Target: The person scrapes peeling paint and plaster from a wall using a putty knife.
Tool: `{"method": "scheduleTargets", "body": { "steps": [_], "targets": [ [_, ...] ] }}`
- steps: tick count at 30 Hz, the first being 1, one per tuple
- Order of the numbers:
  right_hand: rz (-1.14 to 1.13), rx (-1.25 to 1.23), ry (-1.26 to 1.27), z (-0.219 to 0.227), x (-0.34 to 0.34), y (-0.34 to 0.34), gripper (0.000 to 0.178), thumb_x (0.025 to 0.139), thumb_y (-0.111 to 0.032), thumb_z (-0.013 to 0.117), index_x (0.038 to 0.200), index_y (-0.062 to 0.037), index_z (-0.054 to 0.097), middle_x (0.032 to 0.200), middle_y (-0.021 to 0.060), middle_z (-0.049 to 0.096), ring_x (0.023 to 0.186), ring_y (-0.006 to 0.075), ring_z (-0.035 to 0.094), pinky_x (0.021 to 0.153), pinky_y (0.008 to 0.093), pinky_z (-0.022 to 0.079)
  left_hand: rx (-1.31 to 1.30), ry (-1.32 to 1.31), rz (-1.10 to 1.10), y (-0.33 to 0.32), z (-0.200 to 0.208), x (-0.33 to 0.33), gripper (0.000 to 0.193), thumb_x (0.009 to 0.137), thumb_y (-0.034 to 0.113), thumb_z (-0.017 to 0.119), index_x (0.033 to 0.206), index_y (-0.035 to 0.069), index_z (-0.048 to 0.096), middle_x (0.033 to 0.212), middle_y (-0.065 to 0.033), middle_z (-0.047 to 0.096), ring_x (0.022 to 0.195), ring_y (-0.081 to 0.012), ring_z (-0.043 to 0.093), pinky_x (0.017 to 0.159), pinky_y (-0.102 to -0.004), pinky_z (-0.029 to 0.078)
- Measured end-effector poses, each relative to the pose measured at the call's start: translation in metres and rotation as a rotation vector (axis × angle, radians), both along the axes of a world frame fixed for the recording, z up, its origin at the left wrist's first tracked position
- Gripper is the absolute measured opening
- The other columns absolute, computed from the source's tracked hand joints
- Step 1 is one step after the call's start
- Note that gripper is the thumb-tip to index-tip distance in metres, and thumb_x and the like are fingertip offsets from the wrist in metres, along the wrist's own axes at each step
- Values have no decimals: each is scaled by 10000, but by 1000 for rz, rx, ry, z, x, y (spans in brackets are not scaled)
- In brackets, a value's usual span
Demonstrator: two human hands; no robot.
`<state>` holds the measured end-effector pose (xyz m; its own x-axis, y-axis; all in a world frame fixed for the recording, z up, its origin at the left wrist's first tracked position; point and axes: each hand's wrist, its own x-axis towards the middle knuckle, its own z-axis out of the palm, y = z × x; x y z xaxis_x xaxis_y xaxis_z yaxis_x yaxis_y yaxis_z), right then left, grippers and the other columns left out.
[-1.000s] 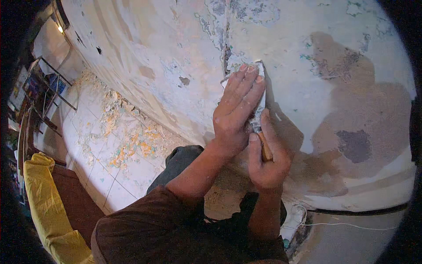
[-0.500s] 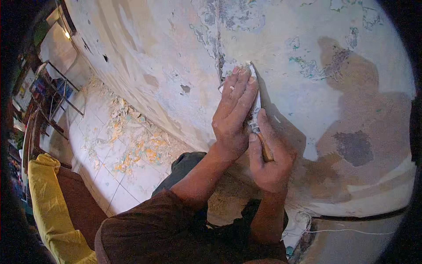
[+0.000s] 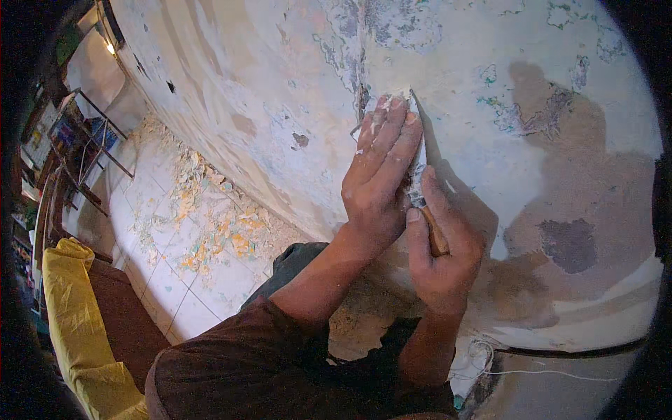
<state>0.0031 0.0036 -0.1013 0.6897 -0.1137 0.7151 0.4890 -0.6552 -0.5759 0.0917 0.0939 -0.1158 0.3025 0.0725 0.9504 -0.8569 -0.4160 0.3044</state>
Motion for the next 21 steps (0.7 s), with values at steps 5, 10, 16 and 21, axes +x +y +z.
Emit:
{"method": "scheduleTargets", "body": {
  "steps": [5,10,16,21],
  "targets": [
    [28,27,40,1,-1,0,402,814,7,621,1216,26,617,1112,203,673,958,246,674,833,351,513,-90,-14,-94,1,3,0,359,830,31,613,1179,-49,623,1323,-262,525,1265,-391,492,1067,-460,366],
    [0,-37,-53,2,4,2,404,817,9,605,1219,41,609,1081,233,673,930,253,678,813,347,517,-8,-67,-42,4,4,7,380,818,48,623,1184,-53,619,1315,-257,535,1269,-413,480,1065,-477,366],
    [-27,-53,-21,2,10,1,404,824,-3,595,1224,45,605,1028,231,684,900,230,676,793,332,517,-28,-84,-16,3,3,18,393,821,55,614,1203,-38,615,1329,-220,539,1275,-403,478,1071,-502,352],
    [-43,-57,50,6,10,1,404,824,-3,592,1225,40,607,1026,235,685,859,231,678,780,344,523,-46,-107,-51,3,4,17,403,822,61,616,1212,-38,608,1340,-213,532,1283,-392,474,1068,-519,348]
  ]
}}
